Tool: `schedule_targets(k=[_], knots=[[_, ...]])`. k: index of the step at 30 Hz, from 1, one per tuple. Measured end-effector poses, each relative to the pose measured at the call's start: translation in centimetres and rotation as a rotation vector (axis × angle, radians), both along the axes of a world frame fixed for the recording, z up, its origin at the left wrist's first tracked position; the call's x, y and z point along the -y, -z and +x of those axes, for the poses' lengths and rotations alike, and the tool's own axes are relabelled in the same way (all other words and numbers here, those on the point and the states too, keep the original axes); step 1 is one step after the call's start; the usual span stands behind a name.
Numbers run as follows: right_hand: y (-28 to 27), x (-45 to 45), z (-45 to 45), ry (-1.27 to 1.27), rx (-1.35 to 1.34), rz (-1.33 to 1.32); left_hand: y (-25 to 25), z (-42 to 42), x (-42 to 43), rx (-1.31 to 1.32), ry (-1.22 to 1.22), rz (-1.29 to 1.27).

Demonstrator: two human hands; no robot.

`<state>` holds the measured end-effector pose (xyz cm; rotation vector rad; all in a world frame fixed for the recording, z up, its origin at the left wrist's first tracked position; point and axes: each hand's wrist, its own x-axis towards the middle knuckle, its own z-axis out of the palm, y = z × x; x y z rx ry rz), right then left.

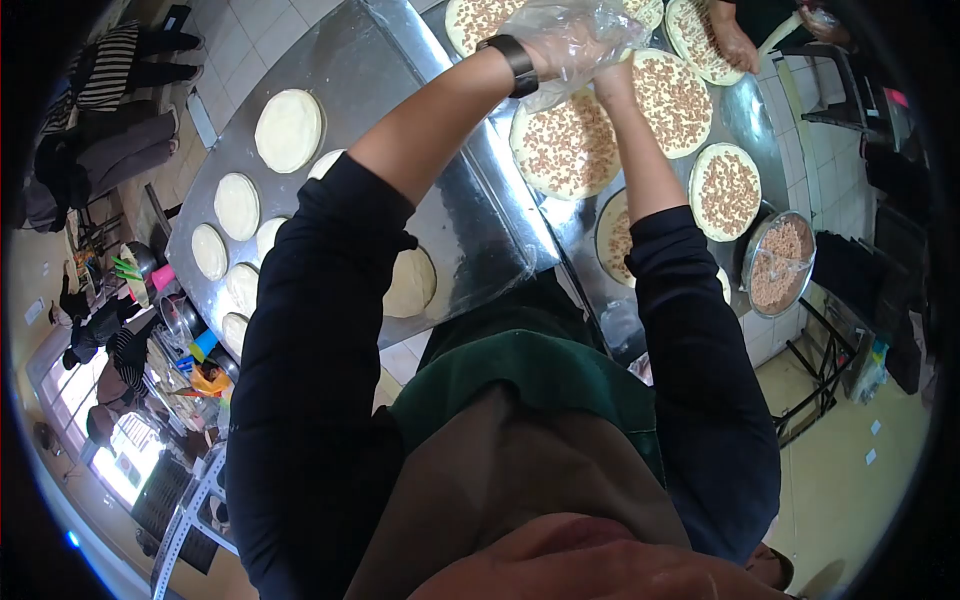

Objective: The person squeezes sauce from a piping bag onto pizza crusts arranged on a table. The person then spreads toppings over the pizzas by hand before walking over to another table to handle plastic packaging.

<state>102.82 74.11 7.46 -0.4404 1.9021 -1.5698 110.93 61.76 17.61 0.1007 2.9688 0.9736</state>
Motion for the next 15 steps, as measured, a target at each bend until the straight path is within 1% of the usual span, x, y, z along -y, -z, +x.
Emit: schedule_targets(k=[1, 3, 4, 6, 7, 9, 10, 12, 13, 14, 15], knots=[[0.0, 0.6, 1.1, 0.000, -0.001, 0.001, 1.2, -0.2, -0.1, -0.014, -0.005, 0.007], [0.2, 2.6, 5.1, 0.046, -0.354, -0.201, 3.1, -0.3, -0.3, -0.037, -0.003, 0.008], [-0.1, 2.8, 5.9, 0.050, -0.355, -0.202, 3.7, -0.4, -0.5, -0.060, -0.001, 0.008], [-0.6, 2.9, 7.2, 0.021, -0.568, -0.062, 4.8, -0.3, -0.6, -0.103, 0.005, 0.010], [0.0, 2.4, 6.1, 0.026, -0.565, -0.063, 5.2, -0.1, -0.6, -0.123, 0.008, 0.010], [0.9, 0.6, 2.5, 0.037, -0.151, -0.060, 5.8, 0.1, -0.3, -0.169, 0.010, 0.014], [-0.4, 0.0, 2.2, 0.037, -0.152, -0.058, 6.0, 0.2, -0.3, -0.192, 0.009, 0.018], [-2.8, -1.2, 1.6, 0.025, 0.147, 0.026, 6.3, 0.4, -0.4, -0.239, 0.006, 0.028], [-1.8, -1.0, 2.6, 0.024, 0.146, 0.028, 6.3, 0.4, -0.6, -0.262, 0.004, 0.031], [-0.2, -0.2, 4.6, -0.002, -0.171, 0.020, 6.2, 0.3, -0.7, -0.285, 0.001, 0.033], [0.7, 0.7, 6.0, -0.026, -0.488, 0.009, 4.8, 0.8, -1.0, -0.285, 0.003, 0.030]])
